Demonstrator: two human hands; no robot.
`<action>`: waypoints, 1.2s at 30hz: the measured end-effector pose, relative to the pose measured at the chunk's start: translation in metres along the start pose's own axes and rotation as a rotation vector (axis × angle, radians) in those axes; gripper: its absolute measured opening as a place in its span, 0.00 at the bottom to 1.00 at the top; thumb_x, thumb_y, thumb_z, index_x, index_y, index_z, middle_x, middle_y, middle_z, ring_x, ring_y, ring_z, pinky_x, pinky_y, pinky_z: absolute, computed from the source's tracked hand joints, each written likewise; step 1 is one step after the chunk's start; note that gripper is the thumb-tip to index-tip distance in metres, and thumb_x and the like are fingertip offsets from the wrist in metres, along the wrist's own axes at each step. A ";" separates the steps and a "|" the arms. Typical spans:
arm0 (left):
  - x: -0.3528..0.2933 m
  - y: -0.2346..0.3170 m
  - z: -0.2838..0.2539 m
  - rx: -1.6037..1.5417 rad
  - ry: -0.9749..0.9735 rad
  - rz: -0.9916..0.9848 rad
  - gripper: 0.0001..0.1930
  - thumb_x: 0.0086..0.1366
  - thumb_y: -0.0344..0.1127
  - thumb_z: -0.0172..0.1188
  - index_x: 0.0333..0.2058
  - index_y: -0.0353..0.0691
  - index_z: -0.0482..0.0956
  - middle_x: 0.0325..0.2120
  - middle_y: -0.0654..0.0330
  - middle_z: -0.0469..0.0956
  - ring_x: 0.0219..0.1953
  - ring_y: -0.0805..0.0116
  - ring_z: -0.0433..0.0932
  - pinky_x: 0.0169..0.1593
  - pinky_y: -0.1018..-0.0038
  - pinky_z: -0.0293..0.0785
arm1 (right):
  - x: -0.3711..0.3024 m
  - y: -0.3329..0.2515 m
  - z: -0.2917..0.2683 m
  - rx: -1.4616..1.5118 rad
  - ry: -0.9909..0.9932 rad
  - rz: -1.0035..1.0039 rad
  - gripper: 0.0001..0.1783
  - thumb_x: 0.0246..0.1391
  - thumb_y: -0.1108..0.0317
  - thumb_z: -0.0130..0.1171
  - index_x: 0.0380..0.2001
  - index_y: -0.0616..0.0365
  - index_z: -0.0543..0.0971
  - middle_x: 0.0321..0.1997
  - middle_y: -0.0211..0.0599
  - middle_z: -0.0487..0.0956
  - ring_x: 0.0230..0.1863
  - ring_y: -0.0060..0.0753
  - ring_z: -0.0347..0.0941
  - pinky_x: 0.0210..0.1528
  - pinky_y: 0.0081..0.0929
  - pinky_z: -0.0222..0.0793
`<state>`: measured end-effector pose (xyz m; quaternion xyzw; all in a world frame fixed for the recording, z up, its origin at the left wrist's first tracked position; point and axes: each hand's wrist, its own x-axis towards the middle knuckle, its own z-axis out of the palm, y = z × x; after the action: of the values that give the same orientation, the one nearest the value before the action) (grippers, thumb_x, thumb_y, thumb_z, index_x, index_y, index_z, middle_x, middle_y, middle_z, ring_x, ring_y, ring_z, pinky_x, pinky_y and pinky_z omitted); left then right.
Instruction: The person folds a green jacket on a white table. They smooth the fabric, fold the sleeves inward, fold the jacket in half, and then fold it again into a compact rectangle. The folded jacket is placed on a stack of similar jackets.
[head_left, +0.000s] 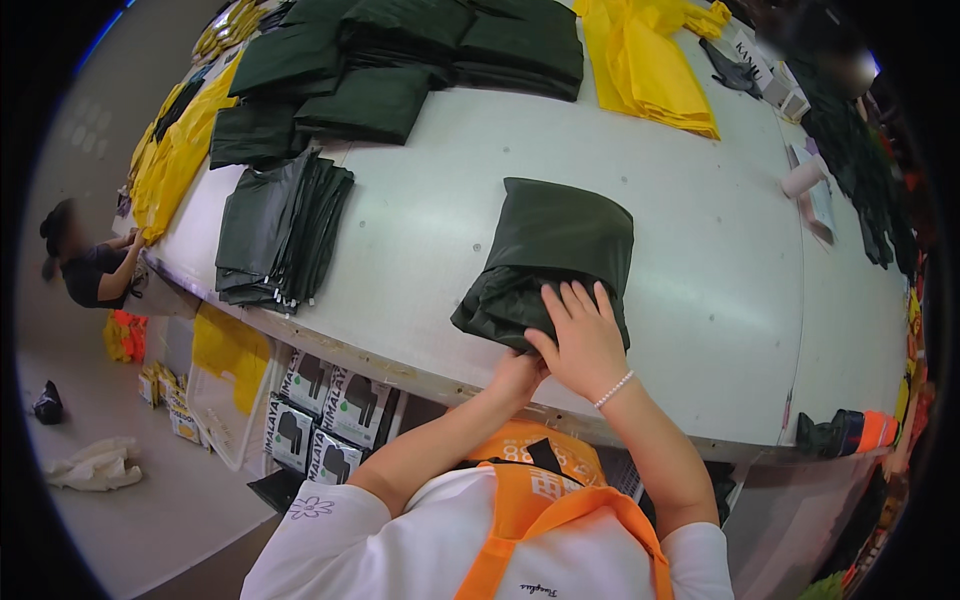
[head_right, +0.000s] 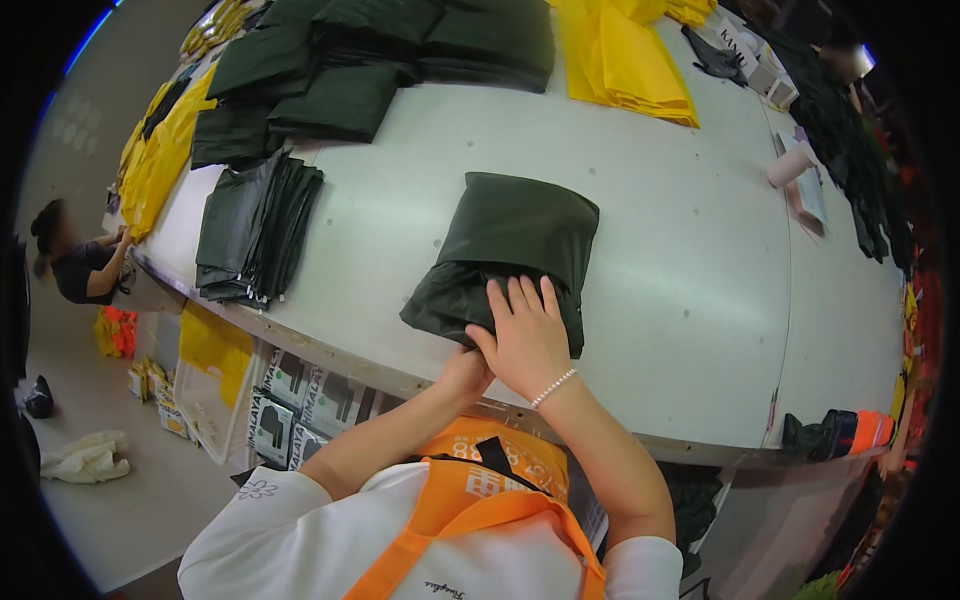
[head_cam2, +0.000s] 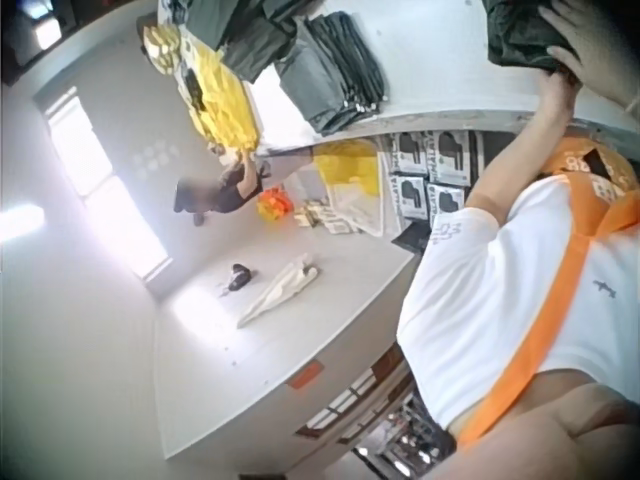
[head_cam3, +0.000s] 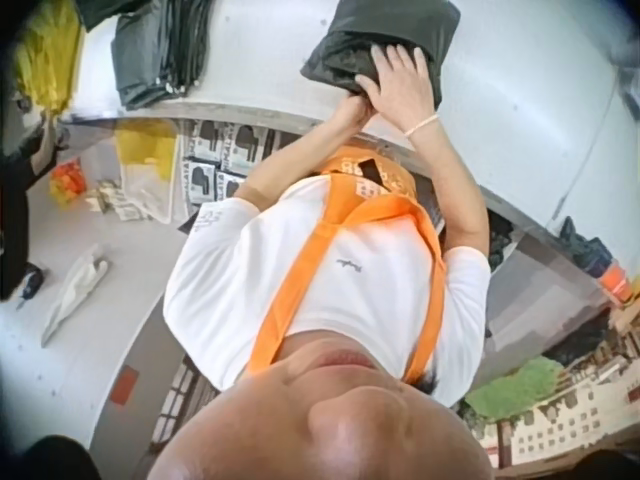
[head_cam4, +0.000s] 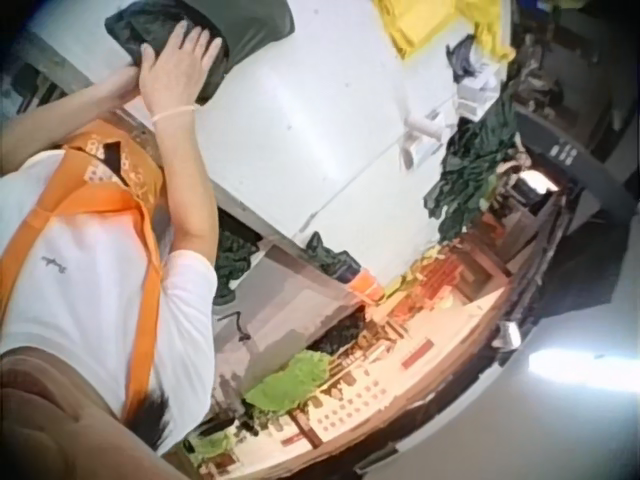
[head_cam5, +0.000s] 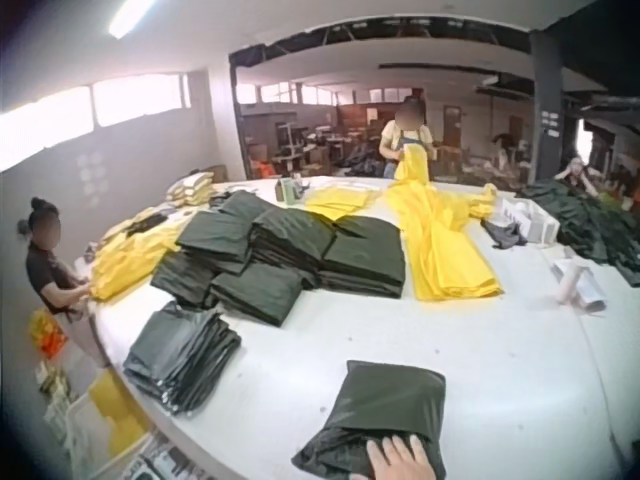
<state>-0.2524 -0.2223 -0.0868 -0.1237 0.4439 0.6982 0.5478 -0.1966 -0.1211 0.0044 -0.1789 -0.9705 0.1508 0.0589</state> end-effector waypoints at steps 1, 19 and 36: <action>-0.001 0.000 0.002 0.024 -0.015 -0.019 0.20 0.69 0.25 0.38 0.59 0.42 0.57 0.54 0.58 0.66 0.52 0.64 0.72 0.52 0.67 0.75 | 0.007 0.000 0.003 0.092 0.025 0.038 0.37 0.56 0.45 0.50 0.55 0.71 0.66 0.56 0.55 0.70 0.61 0.49 0.61 0.66 0.44 0.47; -0.016 0.050 0.022 1.038 -0.215 0.121 0.21 0.61 0.42 0.59 0.44 0.28 0.74 0.43 0.52 0.77 0.42 0.64 0.77 0.48 0.75 0.71 | -0.048 0.033 0.077 1.268 0.280 0.578 0.17 0.61 0.61 0.52 0.35 0.69 0.77 0.29 0.36 0.80 0.29 0.22 0.73 0.35 0.20 0.68; 0.004 0.153 0.136 1.934 -0.481 1.315 0.35 0.53 0.28 0.58 0.61 0.53 0.62 0.41 0.51 0.71 0.40 0.51 0.72 0.43 0.62 0.70 | -0.041 0.022 0.028 1.432 0.182 0.593 0.17 0.62 0.71 0.44 0.27 0.73 0.77 0.28 0.44 0.81 0.25 0.27 0.76 0.31 0.22 0.74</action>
<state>-0.3450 -0.1179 0.0635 0.7250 0.6501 0.2265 0.0205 -0.1557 -0.1243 -0.0319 -0.3610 -0.5398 0.7345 0.1968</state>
